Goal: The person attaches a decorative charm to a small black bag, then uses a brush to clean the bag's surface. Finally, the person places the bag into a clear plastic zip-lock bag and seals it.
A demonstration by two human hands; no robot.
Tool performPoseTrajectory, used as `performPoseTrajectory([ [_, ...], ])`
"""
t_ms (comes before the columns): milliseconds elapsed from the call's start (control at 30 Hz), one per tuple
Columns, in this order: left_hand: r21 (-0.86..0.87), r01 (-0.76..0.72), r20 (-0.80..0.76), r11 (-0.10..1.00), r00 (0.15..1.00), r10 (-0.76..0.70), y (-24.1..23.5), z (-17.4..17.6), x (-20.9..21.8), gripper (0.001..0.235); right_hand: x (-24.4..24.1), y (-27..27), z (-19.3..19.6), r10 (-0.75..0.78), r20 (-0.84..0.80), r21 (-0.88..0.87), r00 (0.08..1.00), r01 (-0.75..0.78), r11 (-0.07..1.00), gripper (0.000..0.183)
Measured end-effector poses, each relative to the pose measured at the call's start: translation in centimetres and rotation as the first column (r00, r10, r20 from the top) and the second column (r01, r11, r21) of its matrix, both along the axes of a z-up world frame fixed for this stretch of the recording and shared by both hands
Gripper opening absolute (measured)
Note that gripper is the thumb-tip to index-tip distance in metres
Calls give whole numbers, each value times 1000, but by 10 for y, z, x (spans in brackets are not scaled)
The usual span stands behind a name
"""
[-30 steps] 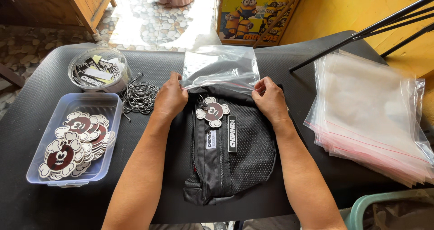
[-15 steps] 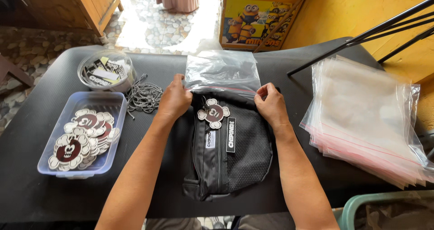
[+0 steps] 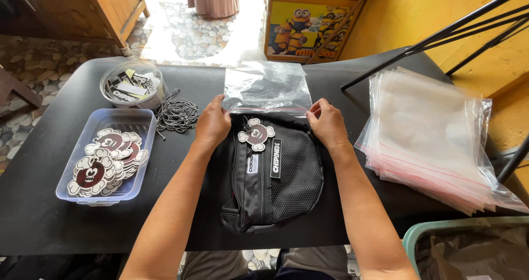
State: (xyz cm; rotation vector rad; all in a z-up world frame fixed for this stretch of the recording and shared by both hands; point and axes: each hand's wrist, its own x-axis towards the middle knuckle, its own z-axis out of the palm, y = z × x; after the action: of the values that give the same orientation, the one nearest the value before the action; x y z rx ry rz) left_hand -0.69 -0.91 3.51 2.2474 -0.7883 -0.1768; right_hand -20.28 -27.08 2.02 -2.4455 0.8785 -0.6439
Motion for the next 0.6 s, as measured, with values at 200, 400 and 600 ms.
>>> performPoseTrajectory([
  [200,-285,-98,-258,953,966,22,-8,-17,7,53,-9,20,5,-47,-58,35,997,49,998,14],
  [400,-442,-110,-380,890,922,-75,-13,-33,13,49,-16,48,22,-41,-72,195,997,55,979,38],
  [600,-233,-81,-189,969,981,36,-9,-35,20,53,-20,38,-4,-61,63,288,996,41,957,56],
])
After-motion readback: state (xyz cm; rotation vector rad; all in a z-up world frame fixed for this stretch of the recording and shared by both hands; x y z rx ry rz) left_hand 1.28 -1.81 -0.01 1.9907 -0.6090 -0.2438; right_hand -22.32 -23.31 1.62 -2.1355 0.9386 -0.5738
